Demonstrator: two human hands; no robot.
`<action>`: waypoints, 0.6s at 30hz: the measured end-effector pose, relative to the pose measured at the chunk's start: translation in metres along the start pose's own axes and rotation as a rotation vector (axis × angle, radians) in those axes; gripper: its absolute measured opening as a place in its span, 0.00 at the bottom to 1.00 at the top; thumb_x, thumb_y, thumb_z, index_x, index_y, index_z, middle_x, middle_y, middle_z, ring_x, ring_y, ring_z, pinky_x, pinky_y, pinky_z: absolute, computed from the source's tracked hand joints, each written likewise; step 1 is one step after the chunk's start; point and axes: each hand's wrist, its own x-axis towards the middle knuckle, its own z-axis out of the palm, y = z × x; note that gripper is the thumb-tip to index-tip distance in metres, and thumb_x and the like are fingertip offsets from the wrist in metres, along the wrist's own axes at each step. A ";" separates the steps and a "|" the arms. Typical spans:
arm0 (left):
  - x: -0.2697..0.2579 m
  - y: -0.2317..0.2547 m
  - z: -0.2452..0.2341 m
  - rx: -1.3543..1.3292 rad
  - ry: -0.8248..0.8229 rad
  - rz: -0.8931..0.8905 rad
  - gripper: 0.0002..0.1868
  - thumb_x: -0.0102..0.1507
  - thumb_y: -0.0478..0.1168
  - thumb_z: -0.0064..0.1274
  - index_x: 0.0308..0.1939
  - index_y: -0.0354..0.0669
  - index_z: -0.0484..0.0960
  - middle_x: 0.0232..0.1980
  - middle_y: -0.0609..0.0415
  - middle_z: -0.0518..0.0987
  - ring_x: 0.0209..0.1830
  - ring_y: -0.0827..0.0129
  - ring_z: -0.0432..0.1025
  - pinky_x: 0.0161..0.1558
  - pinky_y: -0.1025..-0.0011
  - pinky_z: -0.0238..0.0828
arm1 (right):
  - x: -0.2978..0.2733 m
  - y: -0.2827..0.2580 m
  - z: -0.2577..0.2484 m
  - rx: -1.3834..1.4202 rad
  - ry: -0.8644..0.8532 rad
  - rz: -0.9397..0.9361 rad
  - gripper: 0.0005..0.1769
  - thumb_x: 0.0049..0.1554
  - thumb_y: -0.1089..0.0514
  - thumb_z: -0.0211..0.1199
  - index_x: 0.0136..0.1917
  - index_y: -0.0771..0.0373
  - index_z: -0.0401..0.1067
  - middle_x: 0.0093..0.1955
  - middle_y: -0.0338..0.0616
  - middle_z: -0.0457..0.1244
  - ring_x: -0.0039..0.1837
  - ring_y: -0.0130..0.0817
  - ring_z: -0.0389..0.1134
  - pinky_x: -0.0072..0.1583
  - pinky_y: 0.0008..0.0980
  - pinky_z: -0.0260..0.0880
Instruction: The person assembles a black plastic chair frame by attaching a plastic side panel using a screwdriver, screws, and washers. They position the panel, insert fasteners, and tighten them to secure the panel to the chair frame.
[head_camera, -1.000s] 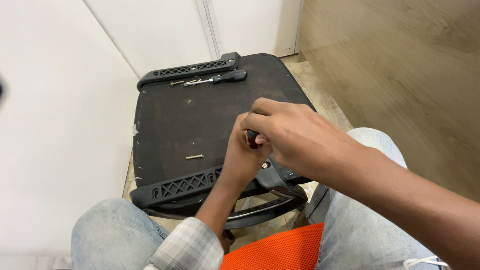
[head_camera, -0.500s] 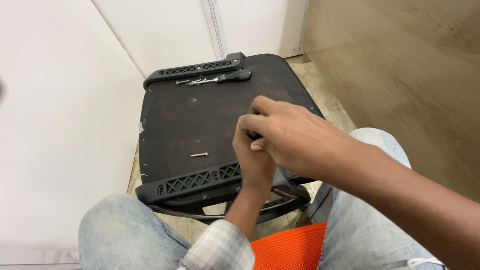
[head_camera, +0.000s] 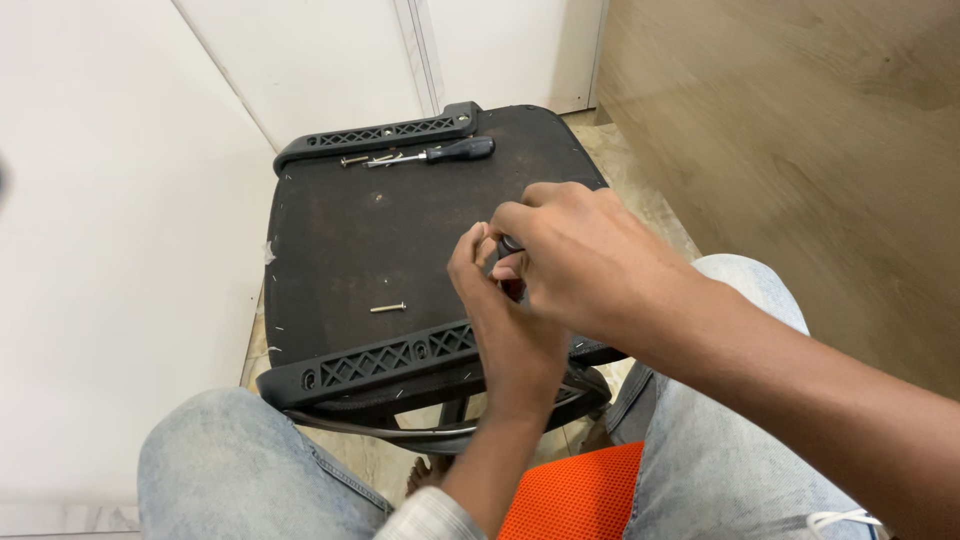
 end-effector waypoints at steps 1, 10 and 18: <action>-0.005 0.007 0.007 0.056 0.023 0.071 0.39 0.62 0.31 0.60 0.69 0.34 0.51 0.61 0.43 0.65 0.61 0.57 0.66 0.61 0.63 0.66 | 0.001 -0.003 0.001 -0.005 -0.008 0.008 0.11 0.55 0.55 0.64 0.45 0.65 0.78 0.43 0.52 0.68 0.45 0.51 0.72 0.48 0.46 0.72; 0.004 -0.028 0.020 -0.119 0.020 -0.075 0.09 0.66 0.35 0.57 0.42 0.35 0.73 0.51 0.52 0.72 0.45 0.71 0.72 0.43 0.70 0.74 | 0.006 -0.012 -0.009 -0.182 -0.229 0.201 0.22 0.59 0.43 0.61 0.50 0.66 0.74 0.45 0.50 0.68 0.46 0.47 0.73 0.47 0.46 0.75; 0.075 -0.063 -0.024 -0.240 -0.670 -0.328 0.07 0.55 0.30 0.60 0.35 0.38 0.79 0.32 0.64 0.79 0.33 0.81 0.73 0.33 0.76 0.75 | 0.000 -0.002 -0.006 -0.151 -0.180 0.092 0.24 0.56 0.58 0.58 0.66 0.50 0.68 0.52 0.41 0.71 0.48 0.46 0.74 0.45 0.47 0.73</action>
